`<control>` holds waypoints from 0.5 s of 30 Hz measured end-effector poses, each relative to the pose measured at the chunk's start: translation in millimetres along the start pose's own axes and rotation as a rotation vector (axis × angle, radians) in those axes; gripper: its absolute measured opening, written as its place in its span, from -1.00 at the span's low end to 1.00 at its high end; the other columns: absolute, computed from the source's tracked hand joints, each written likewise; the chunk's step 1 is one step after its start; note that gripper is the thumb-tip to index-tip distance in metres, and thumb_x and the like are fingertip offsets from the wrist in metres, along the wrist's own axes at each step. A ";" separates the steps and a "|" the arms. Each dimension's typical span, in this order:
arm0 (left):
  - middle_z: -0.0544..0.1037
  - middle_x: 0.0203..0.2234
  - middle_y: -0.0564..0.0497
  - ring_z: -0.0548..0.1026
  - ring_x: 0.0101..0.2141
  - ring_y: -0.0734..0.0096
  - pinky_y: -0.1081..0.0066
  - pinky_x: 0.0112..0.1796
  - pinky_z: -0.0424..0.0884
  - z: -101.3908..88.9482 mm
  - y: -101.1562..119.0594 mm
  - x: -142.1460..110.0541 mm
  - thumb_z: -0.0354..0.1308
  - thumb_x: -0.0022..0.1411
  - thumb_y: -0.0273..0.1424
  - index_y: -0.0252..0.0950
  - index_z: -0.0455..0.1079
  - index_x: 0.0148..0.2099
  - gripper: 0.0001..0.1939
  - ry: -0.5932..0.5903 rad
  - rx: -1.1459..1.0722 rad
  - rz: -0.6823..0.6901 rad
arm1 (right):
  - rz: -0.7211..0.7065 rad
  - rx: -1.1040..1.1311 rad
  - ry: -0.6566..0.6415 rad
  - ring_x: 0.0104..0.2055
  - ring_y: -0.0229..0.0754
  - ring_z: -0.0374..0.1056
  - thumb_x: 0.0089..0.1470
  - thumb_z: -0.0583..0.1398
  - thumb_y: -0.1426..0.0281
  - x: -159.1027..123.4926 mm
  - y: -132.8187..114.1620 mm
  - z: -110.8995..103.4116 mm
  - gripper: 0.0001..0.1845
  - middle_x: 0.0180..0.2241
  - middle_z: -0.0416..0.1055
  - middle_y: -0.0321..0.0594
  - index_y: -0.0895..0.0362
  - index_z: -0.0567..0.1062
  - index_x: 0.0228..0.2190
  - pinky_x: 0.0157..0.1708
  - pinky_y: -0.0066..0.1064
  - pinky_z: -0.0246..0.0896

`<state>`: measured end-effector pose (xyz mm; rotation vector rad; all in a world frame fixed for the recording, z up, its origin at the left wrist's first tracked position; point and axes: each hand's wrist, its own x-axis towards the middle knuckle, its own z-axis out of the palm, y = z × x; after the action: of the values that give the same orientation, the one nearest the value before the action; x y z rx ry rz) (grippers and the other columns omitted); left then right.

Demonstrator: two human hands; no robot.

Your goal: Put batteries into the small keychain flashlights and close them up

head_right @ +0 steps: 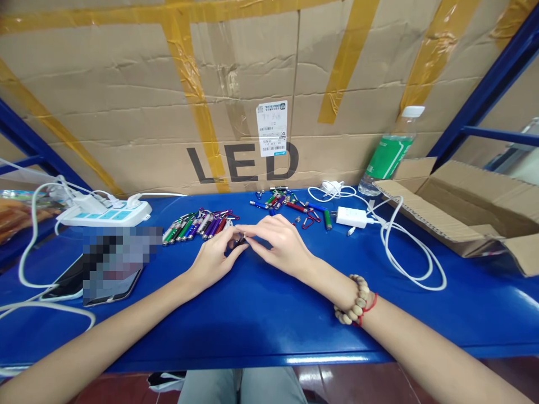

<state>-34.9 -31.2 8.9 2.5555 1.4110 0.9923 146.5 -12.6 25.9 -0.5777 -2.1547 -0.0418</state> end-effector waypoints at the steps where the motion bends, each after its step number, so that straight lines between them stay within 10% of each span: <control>1: 0.45 -0.41 0.06 0.45 -0.39 0.39 0.46 -0.39 0.35 -0.1 0.0 0.0 0.02 0.23 -0.39 -0.24 0.22 -0.18 -0.89 -0.005 -0.001 -0.001 | 0.008 0.001 0.000 -0.35 -0.25 0.34 0.10 0.11 0.47 -0.7 0.1 0.5 -0.73 -0.38 0.50 -0.26 0.12 0.45 -0.14 -0.32 -0.38 0.15; 11: 0.47 -0.36 0.04 0.46 -0.36 0.38 0.44 -0.31 0.37 0.1 0.8 0.9 0.04 0.22 -0.36 -0.23 0.24 -0.14 -0.84 -0.004 -0.014 -0.071 | 0.158 -0.156 -0.029 -0.25 -0.20 0.37 0.12 0.07 0.40 4.2 11.0 -13.0 -0.75 -0.28 0.50 -0.22 0.07 0.50 -0.20 -0.23 -0.34 0.23; 15: 0.46 -0.38 0.03 0.46 -0.34 0.38 0.44 -0.29 0.38 -1.2 2.2 0.9 0.03 0.22 -0.37 -0.24 0.24 -0.14 -0.85 -0.017 -0.014 -0.091 | 0.331 -0.450 -0.241 -0.21 -0.08 0.37 0.04 0.16 0.44 3.4 31.9 -27.8 -0.82 -0.25 0.49 -0.19 0.09 0.53 -0.30 -0.29 -0.31 0.23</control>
<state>-33.6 -32.1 11.1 2.4592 1.4954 0.9609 179.1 10.8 40.0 -1.2486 -2.2612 -0.2942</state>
